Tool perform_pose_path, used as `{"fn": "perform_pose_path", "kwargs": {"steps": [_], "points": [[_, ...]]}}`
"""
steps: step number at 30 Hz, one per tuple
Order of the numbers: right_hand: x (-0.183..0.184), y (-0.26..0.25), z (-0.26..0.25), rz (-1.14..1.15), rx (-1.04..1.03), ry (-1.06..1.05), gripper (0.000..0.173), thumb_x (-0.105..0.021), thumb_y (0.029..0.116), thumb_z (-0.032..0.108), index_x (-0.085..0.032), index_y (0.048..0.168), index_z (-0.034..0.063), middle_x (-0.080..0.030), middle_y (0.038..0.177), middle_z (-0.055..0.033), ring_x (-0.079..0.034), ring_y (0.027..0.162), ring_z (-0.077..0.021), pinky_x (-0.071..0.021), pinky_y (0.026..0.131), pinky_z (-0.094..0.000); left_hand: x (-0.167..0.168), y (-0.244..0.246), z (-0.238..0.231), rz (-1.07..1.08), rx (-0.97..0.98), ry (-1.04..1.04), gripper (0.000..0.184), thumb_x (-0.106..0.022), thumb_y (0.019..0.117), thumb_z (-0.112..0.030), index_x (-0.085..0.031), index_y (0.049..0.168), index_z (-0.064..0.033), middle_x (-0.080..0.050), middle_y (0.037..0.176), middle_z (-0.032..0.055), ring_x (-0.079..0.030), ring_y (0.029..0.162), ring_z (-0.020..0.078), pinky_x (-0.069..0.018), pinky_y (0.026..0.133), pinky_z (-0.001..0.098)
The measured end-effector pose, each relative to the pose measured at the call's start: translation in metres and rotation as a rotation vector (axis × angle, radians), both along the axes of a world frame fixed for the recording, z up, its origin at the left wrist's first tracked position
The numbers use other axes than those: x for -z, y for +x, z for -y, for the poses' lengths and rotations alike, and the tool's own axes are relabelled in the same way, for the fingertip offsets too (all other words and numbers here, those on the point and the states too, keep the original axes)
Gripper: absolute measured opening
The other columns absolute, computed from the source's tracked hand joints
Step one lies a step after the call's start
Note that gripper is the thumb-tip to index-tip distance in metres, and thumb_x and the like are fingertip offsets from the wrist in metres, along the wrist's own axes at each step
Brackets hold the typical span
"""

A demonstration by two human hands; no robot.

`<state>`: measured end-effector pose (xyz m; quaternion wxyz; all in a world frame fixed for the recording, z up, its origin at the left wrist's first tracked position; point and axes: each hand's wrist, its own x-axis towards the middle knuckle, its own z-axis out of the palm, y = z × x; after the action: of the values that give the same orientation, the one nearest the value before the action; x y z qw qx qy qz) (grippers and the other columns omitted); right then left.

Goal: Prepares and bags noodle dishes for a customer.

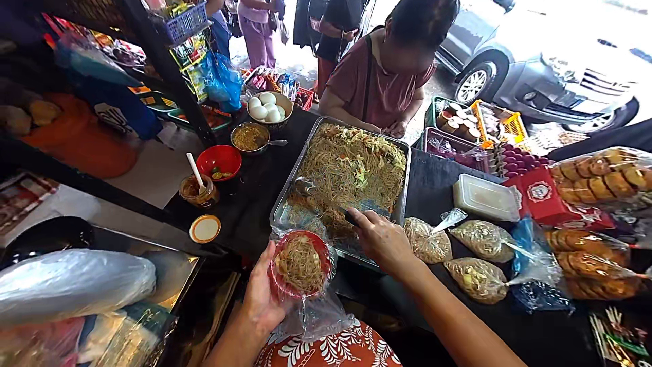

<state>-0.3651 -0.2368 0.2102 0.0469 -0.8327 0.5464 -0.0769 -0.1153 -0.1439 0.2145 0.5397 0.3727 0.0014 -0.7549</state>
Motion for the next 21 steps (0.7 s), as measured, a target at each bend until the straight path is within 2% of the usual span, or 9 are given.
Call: {"fn": "perform_pose_path", "kwargs": {"steps": [4,8,11,13,15,17,19,21], "points": [[0.007,-0.036,-0.019,-0.006,-0.004,-0.087,0.042,-0.055,0.1004,0.02,-0.063,0.141,0.0207,-0.072,0.108,-0.0141,-0.073,0.09,-0.0351,-0.059,0.067,-0.0527,-0.004,-0.001,0.004,0.004,-0.046,-0.022,0.055,-0.028,0.1075,-0.052,-0.057,0.132,-0.0125,-0.069,0.118,0.0157,-0.07,0.106,0.0304,-0.0605,0.084,0.0518],[-0.006,-0.09,-0.048,-0.026,0.02,-0.176,0.038,-0.054,0.0997,0.023,-0.069,0.135,0.0219,-0.073,0.104,-0.0137,-0.073,0.082,-0.0354,-0.0572,0.059,-0.0538,-0.005,-0.001,0.013,-0.004,-0.048,-0.041,0.056,-0.028,0.1075,-0.053,-0.057,0.133,-0.0122,-0.069,0.119,0.0163,-0.07,0.104,0.032,-0.0606,0.082,0.0535],[-0.019,-0.121,-0.057,-0.042,0.08,-0.23,0.037,-0.054,0.0982,0.023,-0.072,0.131,0.0198,-0.074,0.107,-0.0161,-0.073,0.085,-0.0392,-0.0569,0.06,-0.0571,-0.008,-0.003,0.02,0.009,-0.03,-0.053,0.057,-0.028,0.1072,-0.054,-0.057,0.132,-0.0121,-0.069,0.118,0.0165,-0.071,0.104,0.032,-0.0605,0.082,0.0539],[-0.026,-0.131,-0.058,-0.052,0.152,-0.223,0.039,-0.056,0.0965,0.021,-0.071,0.132,0.0177,-0.074,0.108,-0.0177,-0.073,0.084,-0.041,-0.0561,0.062,-0.059,-0.009,-0.005,0.024,0.008,-0.012,-0.069,0.057,-0.028,0.1073,-0.055,-0.058,0.131,-0.0118,-0.069,0.117,0.0164,-0.071,0.103,0.0315,-0.0608,0.081,0.0532],[-0.031,-0.13,-0.06,0.02,0.259,-0.107,0.04,-0.06,0.0972,0.019,-0.068,0.136,0.0174,-0.073,0.116,-0.0169,-0.073,0.093,-0.0403,-0.0569,0.072,-0.0623,-0.009,-0.006,0.029,0.004,0.009,-0.096,0.058,-0.028,0.1072,-0.055,-0.058,0.131,-0.0114,-0.07,0.117,0.0164,-0.071,0.103,0.0313,-0.0609,0.081,0.0531],[-0.034,-0.123,-0.064,0.197,0.369,0.074,0.04,-0.061,0.1006,0.022,-0.064,0.14,0.0168,-0.071,0.126,-0.0124,-0.072,0.107,-0.0336,-0.0556,0.09,-0.0597,-0.008,-0.006,0.034,0.011,0.034,-0.123,0.058,-0.028,0.1073,-0.055,-0.057,0.132,-0.0112,-0.069,0.118,0.0162,-0.07,0.105,0.0311,-0.0603,0.083,0.0537],[-0.034,-0.106,-0.071,0.388,0.456,0.209,0.042,-0.059,0.102,0.025,-0.06,0.142,0.0111,-0.07,0.125,-0.0139,-0.07,0.106,-0.0287,-0.0545,0.095,-0.0534,-0.009,-0.006,0.039,0.013,0.054,-0.125,0.058,-0.028,0.1069,-0.055,-0.057,0.132,-0.0114,-0.069,0.119,0.0157,-0.07,0.106,0.0308,-0.0601,0.084,0.0539],[-0.035,-0.083,-0.082,0.506,0.555,0.325,0.046,-0.051,0.1053,0.024,-0.051,0.148,0.0057,-0.067,0.129,-0.017,-0.068,0.111,-0.0266,-0.0534,0.098,-0.0482,-0.009,-0.005,0.043,0.008,0.072,-0.123,0.058,-0.027,0.1072,-0.055,-0.057,0.132,-0.0119,-0.069,0.119,0.0157,-0.07,0.106,0.0306,-0.0603,0.083,0.0537]]}}
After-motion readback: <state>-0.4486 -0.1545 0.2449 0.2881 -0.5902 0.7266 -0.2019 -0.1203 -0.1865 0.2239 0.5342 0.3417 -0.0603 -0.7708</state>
